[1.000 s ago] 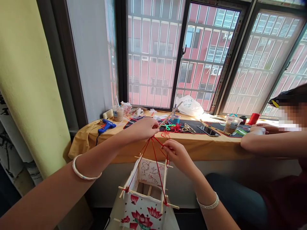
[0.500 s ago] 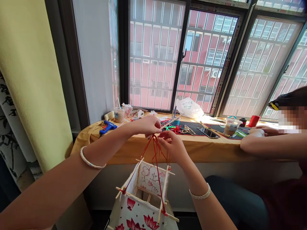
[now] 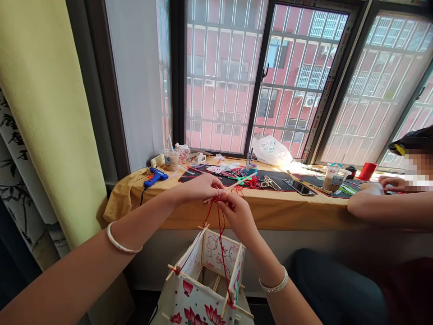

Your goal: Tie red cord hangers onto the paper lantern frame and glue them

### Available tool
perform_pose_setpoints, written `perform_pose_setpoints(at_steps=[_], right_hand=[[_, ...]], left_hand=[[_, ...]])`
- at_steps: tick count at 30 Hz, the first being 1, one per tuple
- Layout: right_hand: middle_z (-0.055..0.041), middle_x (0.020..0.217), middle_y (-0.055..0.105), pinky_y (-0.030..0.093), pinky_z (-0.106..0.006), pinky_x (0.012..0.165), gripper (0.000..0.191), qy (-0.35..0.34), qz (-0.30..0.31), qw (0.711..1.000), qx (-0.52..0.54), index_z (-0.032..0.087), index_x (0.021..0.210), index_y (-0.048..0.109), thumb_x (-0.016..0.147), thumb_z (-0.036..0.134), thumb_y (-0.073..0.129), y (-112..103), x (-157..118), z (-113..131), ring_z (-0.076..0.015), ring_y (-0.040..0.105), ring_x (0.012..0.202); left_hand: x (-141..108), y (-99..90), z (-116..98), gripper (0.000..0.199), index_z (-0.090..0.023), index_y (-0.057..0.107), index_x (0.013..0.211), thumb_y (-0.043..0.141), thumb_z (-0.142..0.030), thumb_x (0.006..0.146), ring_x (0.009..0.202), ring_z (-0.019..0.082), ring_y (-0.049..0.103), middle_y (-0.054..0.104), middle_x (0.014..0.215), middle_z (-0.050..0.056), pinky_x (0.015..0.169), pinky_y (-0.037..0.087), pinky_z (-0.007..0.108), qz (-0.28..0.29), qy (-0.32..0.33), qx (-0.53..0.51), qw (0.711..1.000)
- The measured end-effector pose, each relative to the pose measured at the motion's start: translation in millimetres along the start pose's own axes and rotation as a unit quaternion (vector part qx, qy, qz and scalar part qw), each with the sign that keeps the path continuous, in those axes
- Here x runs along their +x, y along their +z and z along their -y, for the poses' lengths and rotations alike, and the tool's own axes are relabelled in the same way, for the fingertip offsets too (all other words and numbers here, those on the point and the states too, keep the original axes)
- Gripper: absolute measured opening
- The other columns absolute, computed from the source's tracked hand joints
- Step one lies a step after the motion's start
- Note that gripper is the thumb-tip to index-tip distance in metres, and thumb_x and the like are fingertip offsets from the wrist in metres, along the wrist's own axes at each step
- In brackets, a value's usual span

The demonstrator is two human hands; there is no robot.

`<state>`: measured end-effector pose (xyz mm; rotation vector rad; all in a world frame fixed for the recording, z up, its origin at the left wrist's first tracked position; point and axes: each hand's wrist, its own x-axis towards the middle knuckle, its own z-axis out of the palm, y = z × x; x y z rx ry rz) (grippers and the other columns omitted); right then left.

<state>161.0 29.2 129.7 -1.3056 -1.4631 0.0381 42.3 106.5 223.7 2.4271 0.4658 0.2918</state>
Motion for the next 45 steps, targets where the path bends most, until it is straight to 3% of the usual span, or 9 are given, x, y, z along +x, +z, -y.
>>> perform_pose_setpoints(at_steps=[4, 8, 11, 14, 18, 27, 35, 40, 45], right_hand=[[-0.0045, 0.081, 0.065, 0.042, -0.029, 0.069, 0.012, -0.062, -0.012, 0.996, -0.070, 0.020, 0.080, 0.065, 0.082, 0.019, 0.054, -5.8, -3.0, 7.5, -0.0184, 0.056, 0.079], [-0.0038, 0.078, 0.066, 0.043, -0.027, 0.064, 0.014, -0.045, 0.003, 0.997, -0.057, 0.020, 0.084, 0.065, 0.085, 0.019, 0.051, -7.9, -3.1, 6.4, -0.0164, 0.058, 0.072], [-0.0032, 0.079, 0.066, 0.044, -0.026, 0.065, 0.014, -0.070, 0.002, 0.997, -0.046, 0.020, 0.081, 0.064, 0.084, 0.017, 0.051, -9.3, -2.7, 2.3, -0.0160, 0.058, 0.073], [-0.0028, 0.075, 0.065, 0.044, -0.026, 0.065, 0.014, -0.113, 0.011, 0.993, -0.041, 0.020, 0.079, 0.063, 0.085, 0.018, 0.051, -11.9, -2.9, 0.0, -0.0156, 0.057, 0.072], [-0.0026, 0.071, 0.063, 0.043, -0.026, 0.063, 0.014, -0.132, 0.012, 0.990, -0.045, 0.019, 0.077, 0.061, 0.086, 0.020, 0.051, -16.1, -3.8, 0.8, -0.0149, 0.054, 0.069], [-0.0001, 0.064, 0.052, 0.038, -0.022, 0.057, 0.018, -0.178, 0.075, 0.980, -0.050, 0.018, 0.074, 0.057, 0.088, 0.017, 0.046, -37.2, -9.1, 10.7, -0.0124, 0.047, 0.064], [0.0001, 0.065, 0.051, 0.038, -0.021, 0.057, 0.015, -0.186, 0.113, 0.976, -0.011, 0.017, 0.079, 0.057, 0.088, 0.012, 0.047, -39.9, -16.0, 11.6, -0.0116, 0.046, 0.065], [0.0004, 0.071, 0.057, 0.043, -0.031, 0.083, 0.011, -0.205, 0.094, 0.972, 0.064, 0.020, 0.084, 0.056, 0.088, 0.014, 0.048, -30.8, -15.8, 1.5, -0.0121, 0.050, 0.070], [-0.0039, 0.082, 0.060, 0.046, -0.034, 0.076, 0.011, -0.241, 0.093, 0.962, 0.085, 0.021, 0.087, 0.055, 0.090, 0.018, 0.045, -29.3, -11.2, -0.4, -0.0161, 0.053, 0.080]], left_hand=[[-7.8, 3.5, 7.9, 0.024, -0.013, 0.066, 0.073, 0.051, -0.032, 0.078, 0.048, 0.008, 0.045, 0.054, 0.056, -0.001, 0.046, 0.033, 0.019, -0.012, 0.013, -0.036, 0.999], [-12.3, 16.7, 23.6, 0.031, -0.016, 0.065, 0.100, 0.054, -0.037, 0.080, 0.072, 0.014, 0.059, 0.067, 0.084, 0.004, 0.061, 0.044, 0.022, -0.030, 0.072, -0.104, 0.992], [-14.4, 29.7, 35.3, 0.027, -0.018, 0.066, 0.099, 0.058, -0.035, 0.079, 0.087, 0.018, 0.059, 0.068, 0.094, 0.005, 0.075, 0.046, 0.026, -0.104, 0.141, -0.087, 0.981], [-17.0, 38.5, 43.8, 0.021, -0.018, 0.069, 0.093, 0.060, -0.033, 0.080, 0.079, 0.017, 0.059, 0.067, 0.082, 0.004, 0.072, 0.045, 0.025, -0.181, 0.176, -0.028, 0.967], [-21.0, 44.6, 48.7, 0.024, -0.017, 0.070, 0.093, 0.053, -0.032, 0.086, 0.068, 0.014, 0.058, 0.062, 0.070, 0.003, 0.066, 0.044, 0.024, -0.187, 0.195, -0.031, 0.962], [-31.3, 55.5, 44.8, 0.019, -0.020, 0.072, 0.094, 0.056, -0.024, 0.083, 0.069, 0.013, 0.060, 0.067, 0.079, 0.004, 0.061, 0.048, 0.020, -0.224, 0.241, -0.009, 0.944], [-39.5, 69.2, 47.5, 0.020, -0.017, 0.069, 0.090, 0.059, -0.006, 0.077, 0.066, 0.011, 0.063, 0.068, 0.076, 0.004, 0.058, 0.051, 0.015, -0.314, 0.346, 0.035, 0.884], [-39.2, 69.2, 50.7, 0.024, -0.019, 0.065, 0.097, 0.061, -0.006, 0.077, 0.073, 0.011, 0.064, 0.068, 0.083, 0.005, 0.065, 0.053, 0.016, -0.325, 0.373, 0.056, 0.867], [-39.8, 62.5, 55.1, 0.030, -0.019, 0.059, 0.113, 0.057, -0.014, 0.083, 0.084, 0.014, 0.063, 0.065, 0.092, 0.008, 0.073, 0.053, 0.020, -0.272, 0.410, 0.079, 0.867]])
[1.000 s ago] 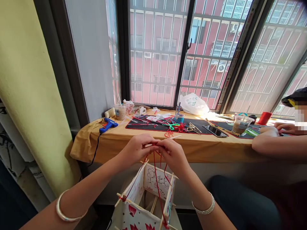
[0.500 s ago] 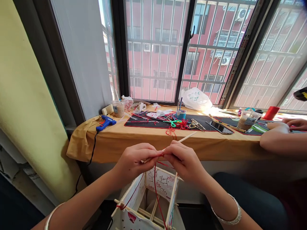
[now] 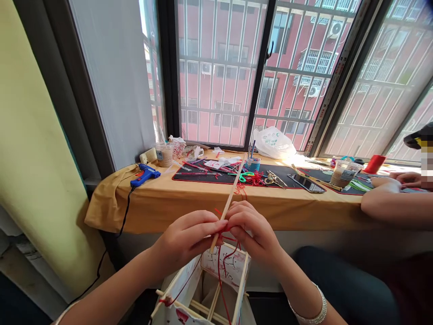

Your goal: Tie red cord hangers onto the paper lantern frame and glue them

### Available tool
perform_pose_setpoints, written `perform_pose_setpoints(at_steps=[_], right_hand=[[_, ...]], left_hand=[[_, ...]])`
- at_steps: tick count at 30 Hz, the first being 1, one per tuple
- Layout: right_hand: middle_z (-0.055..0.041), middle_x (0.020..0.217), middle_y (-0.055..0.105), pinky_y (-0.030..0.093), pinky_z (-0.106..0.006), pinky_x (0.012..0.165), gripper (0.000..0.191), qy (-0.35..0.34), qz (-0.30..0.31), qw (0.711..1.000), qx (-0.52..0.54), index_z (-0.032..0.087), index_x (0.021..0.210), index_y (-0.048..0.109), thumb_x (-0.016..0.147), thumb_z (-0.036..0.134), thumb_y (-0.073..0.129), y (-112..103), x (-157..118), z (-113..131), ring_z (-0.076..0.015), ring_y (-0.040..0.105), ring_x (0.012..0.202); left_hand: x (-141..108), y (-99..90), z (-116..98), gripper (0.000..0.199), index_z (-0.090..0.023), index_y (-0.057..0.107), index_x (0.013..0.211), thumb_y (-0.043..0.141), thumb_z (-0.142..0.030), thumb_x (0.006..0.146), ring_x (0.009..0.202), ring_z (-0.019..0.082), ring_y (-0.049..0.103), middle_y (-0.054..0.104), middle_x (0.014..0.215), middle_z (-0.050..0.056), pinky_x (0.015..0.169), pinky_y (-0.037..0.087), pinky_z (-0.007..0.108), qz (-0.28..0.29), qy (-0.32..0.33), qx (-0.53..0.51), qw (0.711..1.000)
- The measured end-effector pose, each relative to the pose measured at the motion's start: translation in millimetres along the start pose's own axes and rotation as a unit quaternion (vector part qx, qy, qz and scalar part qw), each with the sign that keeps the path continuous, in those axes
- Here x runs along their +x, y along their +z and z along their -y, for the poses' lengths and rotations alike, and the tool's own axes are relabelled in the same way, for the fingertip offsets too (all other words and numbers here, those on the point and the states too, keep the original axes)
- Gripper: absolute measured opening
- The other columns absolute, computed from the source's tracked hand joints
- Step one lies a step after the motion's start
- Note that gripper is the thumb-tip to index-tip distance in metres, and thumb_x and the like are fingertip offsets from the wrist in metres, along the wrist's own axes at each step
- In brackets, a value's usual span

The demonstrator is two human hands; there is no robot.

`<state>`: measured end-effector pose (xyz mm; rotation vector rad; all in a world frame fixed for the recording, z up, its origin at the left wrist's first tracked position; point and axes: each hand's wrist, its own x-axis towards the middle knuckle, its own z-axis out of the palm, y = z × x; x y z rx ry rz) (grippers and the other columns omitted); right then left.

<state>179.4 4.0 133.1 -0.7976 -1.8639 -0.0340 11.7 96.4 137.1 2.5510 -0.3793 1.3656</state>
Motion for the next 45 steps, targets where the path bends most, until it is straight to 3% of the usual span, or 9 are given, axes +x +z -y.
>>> perform_pose_setpoints(at_steps=[8, 13, 16, 19, 23, 26, 31, 38, 45], right_hand=[[-0.0056, 0.088, 0.061, 0.047, -0.032, 0.077, 0.014, 0.011, 0.011, 0.996, 0.085, 0.021, 0.085, 0.055, 0.092, 0.023, 0.043, 9.4, -2.0, 21.2, -0.0162, 0.055, 0.087], [-0.0040, 0.084, 0.060, 0.047, -0.027, 0.073, 0.014, 0.066, 0.016, 0.987, 0.142, 0.020, 0.084, 0.056, 0.091, 0.028, 0.047, 17.1, -3.6, 19.8, -0.0140, 0.056, 0.081], [-0.0012, 0.076, 0.060, 0.045, -0.022, 0.064, 0.013, 0.117, 0.027, 0.988, 0.097, 0.019, 0.084, 0.056, 0.091, 0.025, 0.047, 19.4, -1.5, 19.9, -0.0107, 0.055, 0.069], [0.0005, 0.069, 0.059, 0.042, -0.020, 0.058, 0.016, 0.127, 0.024, 0.992, -0.004, 0.019, 0.083, 0.056, 0.091, 0.024, 0.045, 20.7, 2.2, 20.5, -0.0093, 0.052, 0.060], [-0.0037, 0.073, 0.061, 0.041, -0.023, 0.060, 0.026, 0.049, 0.038, 0.985, -0.160, 0.017, 0.083, 0.058, 0.095, 0.030, 0.038, 19.9, 7.1, 17.1, -0.0132, 0.052, 0.067], [-0.0051, 0.072, 0.060, 0.041, -0.024, 0.059, 0.031, 0.010, 0.055, 0.970, -0.236, 0.016, 0.085, 0.059, 0.096, 0.030, 0.033, 16.1, 10.8, 14.2, -0.0147, 0.051, 0.067], [-0.0053, 0.077, 0.062, 0.040, -0.025, 0.063, 0.023, 0.030, 0.066, 0.961, -0.266, 0.017, 0.086, 0.058, 0.094, 0.025, 0.039, 6.5, 22.0, 7.9, -0.0157, 0.054, 0.072], [-0.0036, 0.081, 0.062, 0.040, -0.024, 0.066, 0.013, 0.087, 0.094, 0.969, -0.210, 0.016, 0.085, 0.058, 0.090, 0.015, 0.046, -1.1, 46.2, -15.2, -0.0136, 0.054, 0.074], [-0.0051, 0.079, 0.061, 0.036, -0.025, 0.063, 0.013, -0.021, 0.156, 0.937, -0.310, 0.015, 0.087, 0.061, 0.090, 0.020, 0.049, -1.6, 63.1, -29.0, -0.0158, 0.051, 0.076]], left_hand=[[-5.4, -17.9, -15.1, 0.028, -0.025, 0.061, 0.109, 0.061, -0.021, 0.081, 0.092, 0.017, 0.060, 0.066, 0.098, 0.005, 0.080, 0.052, 0.027, -0.026, 0.054, 0.120, 0.991], [1.1, -32.7, -19.6, 0.012, -0.022, 0.062, 0.096, 0.056, -0.024, 0.085, 0.106, 0.019, 0.056, 0.069, 0.095, 0.002, 0.106, 0.033, 0.042, 0.065, 0.107, 0.205, 0.971], [-1.0, -32.2, -22.2, 0.013, -0.020, 0.060, 0.088, 0.050, -0.028, 0.088, 0.087, 0.016, 0.061, 0.066, 0.082, 0.002, 0.097, 0.043, 0.035, 0.079, 0.039, 0.163, 0.983], [-5.8, -26.9, -25.2, 0.018, -0.019, 0.057, 0.084, 0.046, -0.033, 0.089, 0.073, 0.013, 0.058, 0.061, 0.078, 0.003, 0.069, 0.049, 0.022, 0.063, -0.120, 0.082, 0.987], [-10.0, -17.9, -28.4, 0.024, -0.019, 0.054, 0.079, 0.045, -0.040, 0.088, 0.054, 0.010, 0.050, 0.053, 0.065, -0.002, 0.052, 0.042, 0.020, 0.045, -0.347, -0.065, 0.935], [-9.7, -10.2, -29.8, 0.026, -0.018, 0.055, 0.083, 0.047, -0.042, 0.086, 0.051, 0.008, 0.046, 0.051, 0.065, -0.004, 0.049, 0.039, 0.019, -0.003, -0.429, -0.144, 0.892], [-3.4, -4.0, -24.9, 0.025, -0.017, 0.057, 0.083, 0.055, -0.042, 0.081, 0.066, 0.012, 0.051, 0.056, 0.073, -0.001, 0.059, 0.043, 0.021, -0.066, -0.448, -0.159, 0.877], [1.9, -18.7, 2.7, 0.026, -0.019, 0.064, 0.096, 0.063, -0.035, 0.076, 0.081, 0.018, 0.059, 0.066, 0.089, 0.004, 0.072, 0.047, 0.027, -0.052, -0.410, -0.164, 0.896], [10.2, -27.6, 9.3, 0.030, -0.018, 0.069, 0.089, 0.062, -0.043, 0.075, 0.065, 0.015, 0.052, 0.061, 0.069, 0.001, 0.057, 0.041, 0.023, -0.045, -0.431, -0.103, 0.895]])
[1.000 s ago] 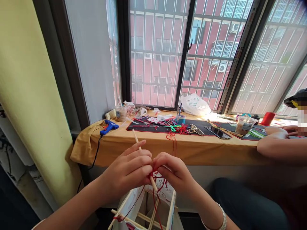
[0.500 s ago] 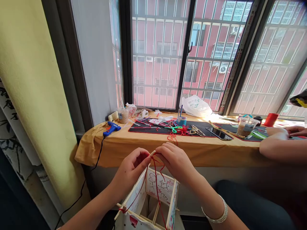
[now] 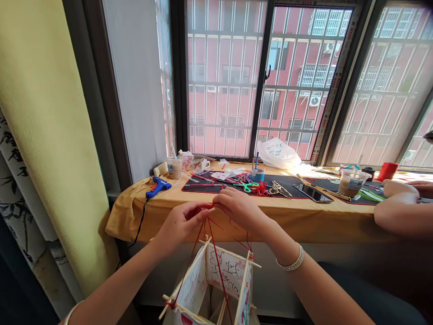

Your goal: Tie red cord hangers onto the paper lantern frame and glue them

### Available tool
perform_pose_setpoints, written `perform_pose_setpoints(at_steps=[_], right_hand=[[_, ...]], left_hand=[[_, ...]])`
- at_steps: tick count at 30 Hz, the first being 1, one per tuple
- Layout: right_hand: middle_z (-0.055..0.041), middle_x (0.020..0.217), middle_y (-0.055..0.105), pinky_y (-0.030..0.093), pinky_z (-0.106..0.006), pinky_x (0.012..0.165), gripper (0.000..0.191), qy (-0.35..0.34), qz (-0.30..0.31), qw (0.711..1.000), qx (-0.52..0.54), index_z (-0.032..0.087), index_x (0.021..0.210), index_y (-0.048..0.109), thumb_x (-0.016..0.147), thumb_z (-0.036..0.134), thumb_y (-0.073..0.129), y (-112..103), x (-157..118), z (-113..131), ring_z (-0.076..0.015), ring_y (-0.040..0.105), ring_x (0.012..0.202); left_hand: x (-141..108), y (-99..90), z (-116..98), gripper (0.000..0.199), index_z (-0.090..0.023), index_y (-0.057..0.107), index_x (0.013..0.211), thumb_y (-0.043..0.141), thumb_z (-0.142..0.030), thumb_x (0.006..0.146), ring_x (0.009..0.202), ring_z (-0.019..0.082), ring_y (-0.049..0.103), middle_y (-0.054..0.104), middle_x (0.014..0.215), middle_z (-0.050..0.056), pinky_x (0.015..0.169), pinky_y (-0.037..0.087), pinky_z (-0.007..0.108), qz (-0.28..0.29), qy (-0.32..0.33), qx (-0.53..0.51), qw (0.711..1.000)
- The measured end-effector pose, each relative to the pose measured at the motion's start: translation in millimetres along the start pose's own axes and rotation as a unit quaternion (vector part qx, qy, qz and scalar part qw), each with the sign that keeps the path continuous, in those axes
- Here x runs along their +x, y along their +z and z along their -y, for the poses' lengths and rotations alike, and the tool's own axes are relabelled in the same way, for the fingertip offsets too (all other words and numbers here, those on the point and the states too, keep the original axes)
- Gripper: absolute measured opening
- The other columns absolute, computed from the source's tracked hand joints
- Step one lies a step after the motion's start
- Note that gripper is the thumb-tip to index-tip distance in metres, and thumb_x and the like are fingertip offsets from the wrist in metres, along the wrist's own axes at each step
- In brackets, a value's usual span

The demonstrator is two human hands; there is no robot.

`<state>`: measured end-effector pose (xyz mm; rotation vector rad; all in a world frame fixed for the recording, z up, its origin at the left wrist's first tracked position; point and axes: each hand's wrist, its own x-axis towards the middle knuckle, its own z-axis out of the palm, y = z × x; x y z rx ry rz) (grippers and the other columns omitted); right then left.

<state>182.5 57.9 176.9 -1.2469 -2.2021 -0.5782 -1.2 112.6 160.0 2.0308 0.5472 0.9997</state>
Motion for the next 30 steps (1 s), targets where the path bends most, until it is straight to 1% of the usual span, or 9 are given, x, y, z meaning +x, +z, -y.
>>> perform_pose_setpoints(at_steps=[4, 10, 13, 16, 21, 23, 25, 27, 30], right_hand=[[-0.0043, 0.079, 0.061, 0.034, -0.025, 0.060, 0.012, -0.028, 0.025, 0.999, -0.022, 0.016, 0.085, 0.062, 0.089, 0.019, 0.051, -7.4, 11.4, -1.1, -0.0153, 0.051, 0.074], [-0.0024, 0.080, 0.061, 0.041, -0.025, 0.072, 0.012, -0.062, -0.001, 0.991, 0.121, 0.017, 0.083, 0.063, 0.088, 0.018, 0.052, -5.9, 29.1, -11.3, -0.0135, 0.053, 0.079], [-0.0039, 0.083, 0.061, 0.041, -0.029, 0.075, 0.009, 0.048, -0.118, 0.980, 0.155, 0.016, 0.084, 0.062, 0.087, 0.019, 0.054, 4.7, 23.2, -7.3, -0.0156, 0.052, 0.083], [-0.0041, 0.079, 0.060, 0.041, -0.031, 0.072, 0.013, 0.176, -0.255, 0.933, 0.182, 0.017, 0.082, 0.060, 0.089, 0.021, 0.049, 19.7, 5.1, 14.6, -0.0164, 0.052, 0.079], [-0.0066, 0.086, 0.064, 0.042, -0.033, 0.076, 0.011, 0.255, -0.138, 0.914, 0.282, 0.018, 0.084, 0.063, 0.076, 0.026, 0.064, 49.9, -17.4, 59.1, -0.0204, 0.054, 0.086], [-0.0063, 0.087, 0.065, 0.043, -0.032, 0.076, 0.015, 0.271, -0.080, 0.860, 0.425, 0.017, 0.085, 0.063, 0.075, 0.028, 0.063, 60.2, -17.0, 67.1, -0.0194, 0.057, 0.084], [-0.0040, 0.078, 0.064, 0.044, -0.029, 0.071, 0.017, 0.268, -0.034, 0.780, 0.565, 0.016, 0.080, 0.060, 0.075, 0.032, 0.061, 67.2, -14.5, 69.3, -0.0160, 0.059, 0.074], [-0.0004, 0.067, 0.060, 0.042, -0.025, 0.063, 0.020, 0.264, -0.007, 0.735, 0.624, 0.015, 0.075, 0.056, 0.075, 0.035, 0.060, 70.5, -13.6, 69.0, -0.0121, 0.055, 0.063], [0.0037, 0.059, 0.050, 0.034, -0.022, 0.055, 0.022, 0.261, 0.019, 0.752, 0.605, 0.015, 0.074, 0.055, 0.077, 0.037, 0.058, 70.1, -17.6, 69.5, -0.0081, 0.044, 0.055]], left_hand=[[3.5, 0.3, -5.8, 0.037, -0.015, 0.065, 0.076, 0.057, -0.051, 0.076, 0.050, 0.009, 0.039, 0.047, 0.056, -0.003, 0.044, 0.029, 0.019, 0.061, -0.073, -0.073, 0.993], [10.4, -2.7, -4.9, 0.032, -0.016, 0.053, 0.076, 0.062, -0.047, 0.075, 0.043, 0.005, 0.030, 0.039, 0.053, -0.008, 0.041, 0.022, 0.016, 0.134, -0.140, -0.161, 0.968], [9.9, -4.7, -2.2, 0.032, -0.017, 0.051, 0.074, 0.061, -0.047, 0.075, 0.043, 0.004, 0.031, 0.042, 0.054, -0.007, 0.040, 0.021, 0.016, 0.089, -0.142, -0.134, 0.977], [4.3, -5.6, 0.7, 0.033, -0.017, 0.052, 0.073, 0.061, -0.048, 0.074, 0.043, 0.005, 0.033, 0.044, 0.054, -0.007, 0.039, 0.022, 0.016, 0.033, -0.146, -0.114, 0.982], [-12.5, -2.9, 6.4, 0.030, -0.017, 0.054, 0.072, 0.060, -0.046, 0.076, 0.043, 0.006, 0.034, 0.041, 0.049, -0.008, 0.041, 0.027, 0.016, -0.039, -0.117, -0.121, 0.985], [-20.1, -1.3, 8.1, 0.031, -0.016, 0.054, 0.072, 0.060, -0.047, 0.075, 0.043, 0.005, 0.034, 0.041, 0.048, -0.008, 0.040, 0.027, 0.016, -0.066, -0.125, -0.139, 0.980], [-27.9, -0.4, 9.5, 0.032, -0.016, 0.055, 0.073, 0.062, -0.047, 0.073, 0.042, 0.006, 0.034, 0.041, 0.046, -0.008, 0.039, 0.028, 0.016, -0.087, -0.140, -0.164, 0.973], [-35.5, -0.4, 11.2, 0.032, -0.015, 0.057, 0.076, 0.066, -0.045, 0.070, 0.042, 0.005, 0.034, 0.042, 0.045, -0.008, 0.038, 0.028, 0.016, -0.107, -0.153, -0.199, 0.962], [-46.8, -1.5, 15.4, 0.034, -0.014, 0.060, 0.082, 0.073, -0.040, 0.064, 0.039, 0.005, 0.033, 0.045, 0.045, -0.009, 0.036, 0.028, 0.016, -0.142, -0.168, -0.266, 0.939]])
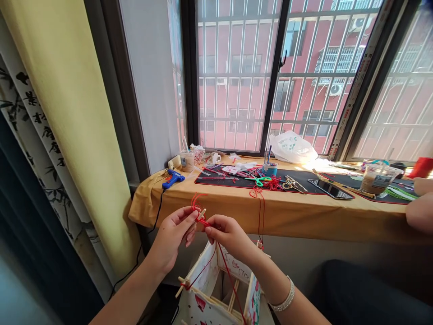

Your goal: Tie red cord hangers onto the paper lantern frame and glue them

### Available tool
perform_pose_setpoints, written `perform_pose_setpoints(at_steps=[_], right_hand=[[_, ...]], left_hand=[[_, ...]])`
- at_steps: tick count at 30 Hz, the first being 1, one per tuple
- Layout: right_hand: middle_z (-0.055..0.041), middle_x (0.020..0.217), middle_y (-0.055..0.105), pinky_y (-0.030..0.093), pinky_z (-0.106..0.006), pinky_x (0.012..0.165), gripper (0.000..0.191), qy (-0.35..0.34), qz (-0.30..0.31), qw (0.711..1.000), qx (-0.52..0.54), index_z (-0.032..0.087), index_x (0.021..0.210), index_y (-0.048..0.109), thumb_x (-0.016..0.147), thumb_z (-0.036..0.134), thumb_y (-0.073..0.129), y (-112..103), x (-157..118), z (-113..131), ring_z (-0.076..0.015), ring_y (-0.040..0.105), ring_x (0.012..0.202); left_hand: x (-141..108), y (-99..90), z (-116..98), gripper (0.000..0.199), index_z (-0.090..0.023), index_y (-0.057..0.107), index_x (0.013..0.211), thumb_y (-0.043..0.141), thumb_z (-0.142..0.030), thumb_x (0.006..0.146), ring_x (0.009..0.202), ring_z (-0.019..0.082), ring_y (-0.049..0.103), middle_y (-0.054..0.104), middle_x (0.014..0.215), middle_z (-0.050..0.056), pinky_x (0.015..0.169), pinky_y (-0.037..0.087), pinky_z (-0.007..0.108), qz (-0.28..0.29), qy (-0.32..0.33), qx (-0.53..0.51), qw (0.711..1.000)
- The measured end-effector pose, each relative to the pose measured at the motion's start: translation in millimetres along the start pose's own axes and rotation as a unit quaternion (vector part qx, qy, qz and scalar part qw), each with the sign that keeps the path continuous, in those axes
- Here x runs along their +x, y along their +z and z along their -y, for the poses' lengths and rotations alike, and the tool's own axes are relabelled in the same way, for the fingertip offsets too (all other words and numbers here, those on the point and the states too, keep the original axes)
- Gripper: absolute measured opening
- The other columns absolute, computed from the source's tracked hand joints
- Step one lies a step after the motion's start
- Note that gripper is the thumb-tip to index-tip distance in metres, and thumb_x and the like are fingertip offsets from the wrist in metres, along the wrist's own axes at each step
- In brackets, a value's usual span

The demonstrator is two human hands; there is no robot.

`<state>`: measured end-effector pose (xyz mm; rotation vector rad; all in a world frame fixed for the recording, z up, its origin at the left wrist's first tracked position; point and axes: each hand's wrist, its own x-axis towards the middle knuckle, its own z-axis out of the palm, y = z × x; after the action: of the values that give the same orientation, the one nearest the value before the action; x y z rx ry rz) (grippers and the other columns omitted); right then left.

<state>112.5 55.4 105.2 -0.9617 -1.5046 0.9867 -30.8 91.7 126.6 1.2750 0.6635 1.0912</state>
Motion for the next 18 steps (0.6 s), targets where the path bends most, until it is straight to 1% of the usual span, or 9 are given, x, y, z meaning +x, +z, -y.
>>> perform_pose_setpoints(at_steps=[2, 6, 10, 13, 15, 18], right_hand=[[0.0038, 0.061, 0.047, 0.032, -0.021, 0.054, 0.023, -0.007, 0.013, 1.000, -0.027, 0.015, 0.076, 0.056, 0.080, 0.037, 0.056, -0.1, -5.1, -0.1, -0.0076, 0.040, 0.056], [0.0019, 0.068, 0.051, 0.033, -0.022, 0.058, 0.022, -0.031, 0.037, 0.993, -0.105, 0.015, 0.080, 0.059, 0.085, 0.035, 0.051, 0.3, -12.3, -1.2, -0.0089, 0.041, 0.063], [0.0004, 0.072, 0.054, 0.035, -0.022, 0.059, 0.022, -0.040, 0.078, 0.986, -0.142, 0.016, 0.083, 0.060, 0.087, 0.034, 0.050, -0.2, -13.2, -4.9, -0.0104, 0.044, 0.066], [0.0015, 0.069, 0.051, 0.034, -0.020, 0.057, 0.022, -0.041, 0.091, 0.983, -0.154, 0.016, 0.080, 0.060, 0.087, 0.033, 0.049, 0.4, -14.3, -8.1, -0.0098, 0.042, 0.064], [0.0018, 0.068, 0.051, 0.034, -0.020, 0.056, 0.019, -0.039, 0.094, 0.980, -0.169, 0.016, 0.079, 0.060, 0.087, 0.029, 0.049, 2.0, -16.4, -10.1, -0.0095, 0.042, 0.062], [0.0003, 0.071, 0.058, 0.037, -0.020, 0.058, 0.015, -0.042, 0.124, 0.973, -0.188, 0.016, 0.081, 0.063, 0.086, 0.021, 0.050, 6.5, -21.7, -13.6, -0.0104, 0.048, 0.065]], left_hand=[[-5.2, -5.0, 4.5, 0.035, -0.014, 0.062, 0.083, 0.077, -0.037, 0.061, 0.038, 0.004, 0.034, 0.046, 0.045, -0.008, 0.035, 0.028, 0.016, -0.012, -0.014, -0.044, 0.999], [-14.2, -15.1, 13.4, 0.030, -0.014, 0.062, 0.075, 0.081, -0.031, 0.058, 0.040, 0.004, 0.038, 0.051, 0.051, -0.006, 0.035, 0.032, 0.017, -0.008, -0.049, -0.101, 0.994], [-20.7, -24.7, 17.6, 0.024, -0.015, 0.061, 0.072, 0.072, -0.036, 0.071, 0.041, 0.004, 0.039, 0.050, 0.055, -0.005, 0.039, 0.035, 0.017, 0.030, -0.061, -0.139, 0.988], [-26.8, -30.6, 16.8, 0.021, -0.015, 0.061, 0.072, 0.068, -0.035, 0.075, 0.049, 0.005, 0.046, 0.055, 0.066, -0.004, 0.052, 0.044, 0.019, 0.063, -0.073, -0.153, 0.984], [-31.9, -33.8, 16.5, 0.020, -0.015, 0.060, 0.070, 0.068, -0.033, 0.075, 0.053, 0.006, 0.050, 0.056, 0.070, -0.003, 0.059, 0.046, 0.021, 0.079, -0.104, -0.155, 0.979], [-39.0, -37.4, 18.3, 0.023, -0.015, 0.058, 0.068, 0.065, -0.035, 0.078, 0.053, 0.007, 0.051, 0.054, 0.064, -0.003, 0.055, 0.044, 0.020, 0.098, -0.165, -0.104, 0.976]])
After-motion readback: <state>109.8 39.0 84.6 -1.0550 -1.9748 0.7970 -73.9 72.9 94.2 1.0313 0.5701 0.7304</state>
